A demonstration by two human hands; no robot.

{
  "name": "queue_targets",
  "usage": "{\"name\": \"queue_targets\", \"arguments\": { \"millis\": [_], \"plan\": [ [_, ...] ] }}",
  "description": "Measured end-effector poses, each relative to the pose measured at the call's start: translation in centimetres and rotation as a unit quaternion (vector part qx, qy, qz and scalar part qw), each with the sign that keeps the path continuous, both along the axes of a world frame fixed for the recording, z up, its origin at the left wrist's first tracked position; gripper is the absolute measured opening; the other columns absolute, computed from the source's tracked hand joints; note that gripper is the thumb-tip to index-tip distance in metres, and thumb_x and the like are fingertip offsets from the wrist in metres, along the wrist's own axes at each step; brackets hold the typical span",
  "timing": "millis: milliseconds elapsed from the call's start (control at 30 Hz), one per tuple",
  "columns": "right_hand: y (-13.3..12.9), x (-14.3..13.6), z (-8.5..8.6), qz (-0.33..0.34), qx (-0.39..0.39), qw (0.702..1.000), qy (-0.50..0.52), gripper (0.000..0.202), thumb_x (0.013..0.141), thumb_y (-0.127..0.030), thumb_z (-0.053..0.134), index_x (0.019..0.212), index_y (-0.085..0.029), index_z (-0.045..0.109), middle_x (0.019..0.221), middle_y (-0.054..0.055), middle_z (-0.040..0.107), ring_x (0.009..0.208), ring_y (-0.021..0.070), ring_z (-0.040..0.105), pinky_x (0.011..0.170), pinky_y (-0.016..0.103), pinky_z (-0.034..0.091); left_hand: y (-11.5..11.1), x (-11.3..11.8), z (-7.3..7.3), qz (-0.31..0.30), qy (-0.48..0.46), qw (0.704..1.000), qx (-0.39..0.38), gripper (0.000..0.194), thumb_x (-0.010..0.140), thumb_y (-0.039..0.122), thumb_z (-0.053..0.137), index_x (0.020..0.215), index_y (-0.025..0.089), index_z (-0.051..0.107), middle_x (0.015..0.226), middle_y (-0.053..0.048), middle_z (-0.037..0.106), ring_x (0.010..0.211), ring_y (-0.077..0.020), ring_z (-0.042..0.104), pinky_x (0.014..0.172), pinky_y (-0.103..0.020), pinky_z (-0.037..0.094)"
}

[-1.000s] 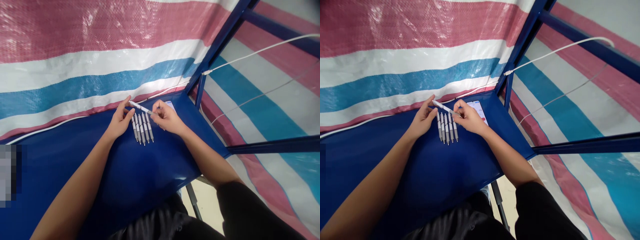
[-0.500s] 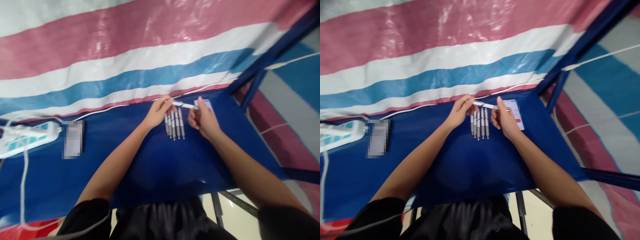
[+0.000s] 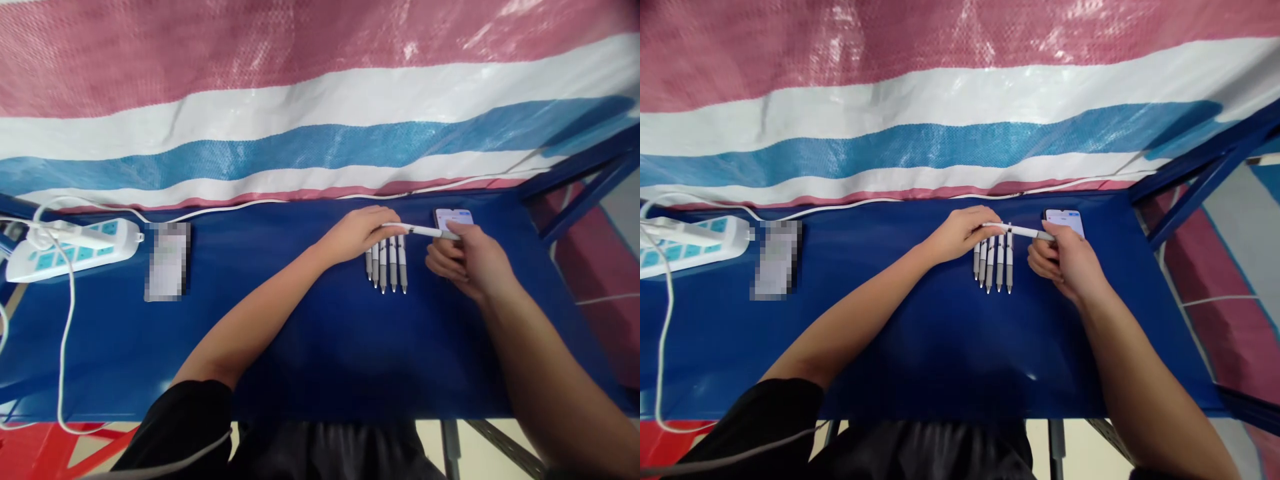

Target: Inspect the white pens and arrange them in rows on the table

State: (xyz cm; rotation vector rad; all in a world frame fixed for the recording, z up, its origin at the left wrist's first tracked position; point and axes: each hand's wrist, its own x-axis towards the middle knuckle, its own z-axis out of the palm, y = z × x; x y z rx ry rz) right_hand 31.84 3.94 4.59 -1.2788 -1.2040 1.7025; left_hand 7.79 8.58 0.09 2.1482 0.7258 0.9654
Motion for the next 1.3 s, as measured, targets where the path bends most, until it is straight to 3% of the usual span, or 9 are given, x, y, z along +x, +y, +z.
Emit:
{"name": "queue_targets", "arguments": {
  "millis": [167,300,400,600,767,933,1067,1200,1300],
  "plan": [
    [0.6,2.0,-0.4,0.053,0.090,0.987,-0.120,0.078,0.101,-0.073,0.066,0.047,-0.026,0.035,0.046,0.001,0.030,0.045,0.0116,0.028,0.058,0.046,0.016,-0.2,0.5,-0.7,-0.025,0.046,0.997,-0.061,0.051,0.117,0.057,0.042,0.094,0.022,0.070,0.080,-0.003,0.068,0.077,-0.0205,0.066,0.080,-0.035,0.048],
    [0.8,2.7,0.2,0.080,0.168,0.954,-0.235,0.070,0.098,-0.081,0.065,0.057,-0.024,0.061,0.055,0.008,0.055,0.051,0.0180,0.051,0.058,0.042,0.034,0.1,0.4,-1.4,-0.023,0.022,0.997,-0.069,0.047,0.115,0.059,0.048,0.104,0.022,0.075,0.090,-0.005,0.076,0.080,-0.0197,0.067,0.081,-0.034,0.049],
    [0.8,2.7,0.6,0.095,0.206,0.938,-0.261,0.060,0.099,-0.076,0.067,0.068,-0.025,0.067,0.059,0.005,0.060,0.053,0.0180,0.055,0.056,0.035,0.039,0.4,0.0,-1.3,-0.011,0.004,0.999,-0.040,0.049,0.115,0.059,0.047,0.100,0.022,0.076,0.092,-0.006,0.077,0.084,-0.0206,0.067,0.088,-0.035,0.050],
    [0.9,2.8,0.5,0.101,0.271,0.905,-0.313,0.034,0.101,-0.057,0.072,0.093,-0.024,0.074,0.079,0.005,0.074,0.069,0.0199,0.065,0.067,0.031,0.048,0.7,-0.6,-0.4,0.037,0.048,0.997,-0.036,0.056,0.113,0.060,0.048,0.079,0.024,0.073,0.065,-0.001,0.062,0.072,-0.0207,0.058,0.081,-0.038,0.047],
    [0.7,2.9,0.5,0.083,0.285,0.906,-0.303,0.027,0.103,-0.049,0.072,0.109,-0.023,0.074,0.088,0.003,0.078,0.072,0.0182,0.067,0.074,0.029,0.050,0.6,-0.6,0.4,0.044,0.045,0.996,-0.062,0.054,0.110,0.060,0.053,0.075,0.026,0.077,0.059,0.001,0.061,0.064,-0.0186,0.056,0.081,-0.041,0.043],
    [0.9,2.8,0.5,0.064,0.252,0.926,-0.274,0.039,0.112,-0.052,0.055,0.097,-0.022,0.074,0.079,0.003,0.075,0.065,0.0167,0.064,0.071,0.030,0.050,0.5,-0.6,0.8,0.080,0.044,0.991,-0.095,0.057,0.106,0.068,0.057,0.074,0.027,0.079,0.061,-0.001,0.065,0.064,-0.0189,0.054,0.079,-0.042,0.044],
    [1.1,3.0,0.5,0.020,0.277,0.924,-0.264,0.031,0.100,-0.053,0.076,0.108,-0.023,0.073,0.099,0.005,0.078,0.076,0.0182,0.066,0.073,0.030,0.051,0.5,-0.6,0.8,0.084,0.020,0.991,-0.100,0.052,0.106,0.062,0.061,0.074,0.026,0.080,0.059,0.001,0.060,0.063,-0.0183,0.053,0.078,-0.042,0.044],
    [1.2,3.3,0.6,0.052,0.232,0.928,-0.288,0.044,0.112,-0.054,0.056,0.085,-0.021,0.068,0.076,0.002,0.070,0.065,0.0157,0.058,0.071,0.030,0.048,0.6,-0.6,0.7,0.085,0.011,0.991,-0.103,0.048,0.105,0.058,0.064,0.070,0.027,0.079,0.056,0.002,0.053,0.059,-0.0170,0.047,0.076,-0.041,0.043],
    [1.3,3.6,0.6,0.035,0.235,0.936,-0.260,0.035,0.102,-0.057,0.073,0.107,-0.022,0.070,0.092,0.003,0.076,0.071,0.0156,0.062,0.068,0.028,0.047,0.5,-0.6,0.5,0.096,0.011,0.989,-0.108,0.046,0.105,0.055,0.064,0.072,0.027,0.079,0.056,0.003,0.051,0.059,-0.0167,0.045,0.075,-0.041,0.042]
  ]
}}
